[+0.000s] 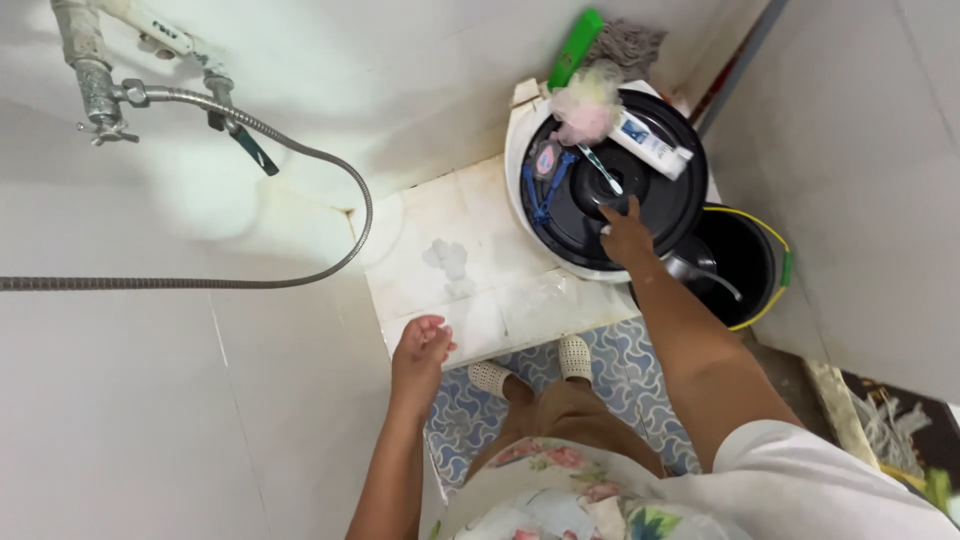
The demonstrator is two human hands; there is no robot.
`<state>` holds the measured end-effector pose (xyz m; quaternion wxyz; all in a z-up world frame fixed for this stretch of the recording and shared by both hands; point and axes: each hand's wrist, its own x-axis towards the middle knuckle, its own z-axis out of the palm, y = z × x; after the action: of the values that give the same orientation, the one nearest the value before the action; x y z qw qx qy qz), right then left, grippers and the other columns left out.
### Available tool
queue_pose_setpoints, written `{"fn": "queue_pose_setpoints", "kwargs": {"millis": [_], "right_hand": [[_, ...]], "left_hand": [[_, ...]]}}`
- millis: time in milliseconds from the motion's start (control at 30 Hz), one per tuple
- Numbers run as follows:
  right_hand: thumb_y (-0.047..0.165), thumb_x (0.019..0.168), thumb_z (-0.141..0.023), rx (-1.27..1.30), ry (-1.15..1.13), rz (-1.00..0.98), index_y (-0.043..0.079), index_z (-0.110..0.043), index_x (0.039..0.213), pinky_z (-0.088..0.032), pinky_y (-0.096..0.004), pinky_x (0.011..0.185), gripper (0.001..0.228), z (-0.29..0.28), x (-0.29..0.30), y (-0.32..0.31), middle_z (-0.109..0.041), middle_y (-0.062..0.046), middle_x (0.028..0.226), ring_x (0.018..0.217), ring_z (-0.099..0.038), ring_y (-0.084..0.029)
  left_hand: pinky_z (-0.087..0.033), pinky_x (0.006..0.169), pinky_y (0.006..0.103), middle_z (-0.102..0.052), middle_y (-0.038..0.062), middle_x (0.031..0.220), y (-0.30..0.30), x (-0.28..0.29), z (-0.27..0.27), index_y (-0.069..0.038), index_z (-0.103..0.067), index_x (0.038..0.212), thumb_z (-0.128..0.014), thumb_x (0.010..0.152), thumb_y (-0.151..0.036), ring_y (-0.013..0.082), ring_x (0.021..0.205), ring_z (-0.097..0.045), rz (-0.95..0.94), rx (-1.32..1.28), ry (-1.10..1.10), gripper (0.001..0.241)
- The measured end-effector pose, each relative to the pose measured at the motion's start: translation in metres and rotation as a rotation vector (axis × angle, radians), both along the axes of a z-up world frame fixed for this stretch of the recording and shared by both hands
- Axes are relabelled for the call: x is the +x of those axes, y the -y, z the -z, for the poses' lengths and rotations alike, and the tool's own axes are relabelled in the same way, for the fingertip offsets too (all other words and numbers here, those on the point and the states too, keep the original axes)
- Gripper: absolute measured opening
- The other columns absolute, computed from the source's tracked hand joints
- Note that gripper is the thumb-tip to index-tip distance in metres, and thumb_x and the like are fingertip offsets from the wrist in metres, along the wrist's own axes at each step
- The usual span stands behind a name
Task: The person cleans several items, including a toothpaste tube, a remote control, a toothbrush, a bottle, and a razor, by wiping them with a damp cloth under a running faucet and then placing them in a green wall-mounted basket or on a black bin lid.
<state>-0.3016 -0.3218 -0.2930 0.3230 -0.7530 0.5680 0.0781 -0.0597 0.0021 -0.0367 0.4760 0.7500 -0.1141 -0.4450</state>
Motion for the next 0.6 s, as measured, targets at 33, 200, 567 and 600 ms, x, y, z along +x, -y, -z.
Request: {"fn": "queue_pose_setpoints", "kwargs": {"millis": [33,200,567,600], "right_hand": [[0.023,0.088,-0.067,0.005,-0.019,-0.053,0.033,-0.052,0.149,-0.048,-0.047,0.106,0.064,0.005,-0.001,0.009,-0.01,-0.023,0.17,0.13,-0.056,-0.043],[0.025,0.092,-0.062,-0.029,0.01,-0.148,0.029,-0.065,0.139,-0.045,-0.045,0.111,0.048,0.031,0.002,0.037,-0.011,-0.027,0.169,0.132,-0.055,-0.042],[0.028,0.09,-0.063,-0.099,0.056,-0.217,0.012,-0.06,0.14,-0.048,-0.051,0.1,0.052,0.017,0.01,0.052,-0.035,-0.026,0.153,0.119,-0.059,-0.045],[0.028,0.091,-0.063,-0.112,0.06,-0.206,0.011,-0.062,0.137,-0.05,-0.051,0.099,0.049,0.018,0.008,0.051,-0.043,-0.023,0.147,0.118,-0.061,-0.043]], "left_hand": [[-0.05,0.077,0.0284,-0.068,0.001,0.096,-0.004,-0.002,0.0,-0.006,-0.062,0.116,-0.065,0.094,-0.02,0.014,0.086,-0.065,-0.017,0.023,0.005,0.027],[-0.051,0.077,0.0289,-0.065,0.002,0.091,-0.012,-0.013,0.001,-0.006,-0.064,0.116,-0.065,0.094,-0.022,0.0136,0.085,-0.066,-0.109,0.112,0.038,0.027],[-0.051,0.074,0.0278,-0.063,0.001,0.087,0.003,-0.028,-0.008,-0.006,-0.066,0.113,-0.067,0.092,-0.022,0.0138,0.083,-0.066,-0.127,0.147,0.114,0.026],[-0.051,0.074,0.0279,-0.063,0.0,0.087,0.005,-0.027,-0.008,-0.006,-0.066,0.113,-0.068,0.092,-0.022,0.0142,0.082,-0.066,-0.125,0.139,0.112,0.026]]}}
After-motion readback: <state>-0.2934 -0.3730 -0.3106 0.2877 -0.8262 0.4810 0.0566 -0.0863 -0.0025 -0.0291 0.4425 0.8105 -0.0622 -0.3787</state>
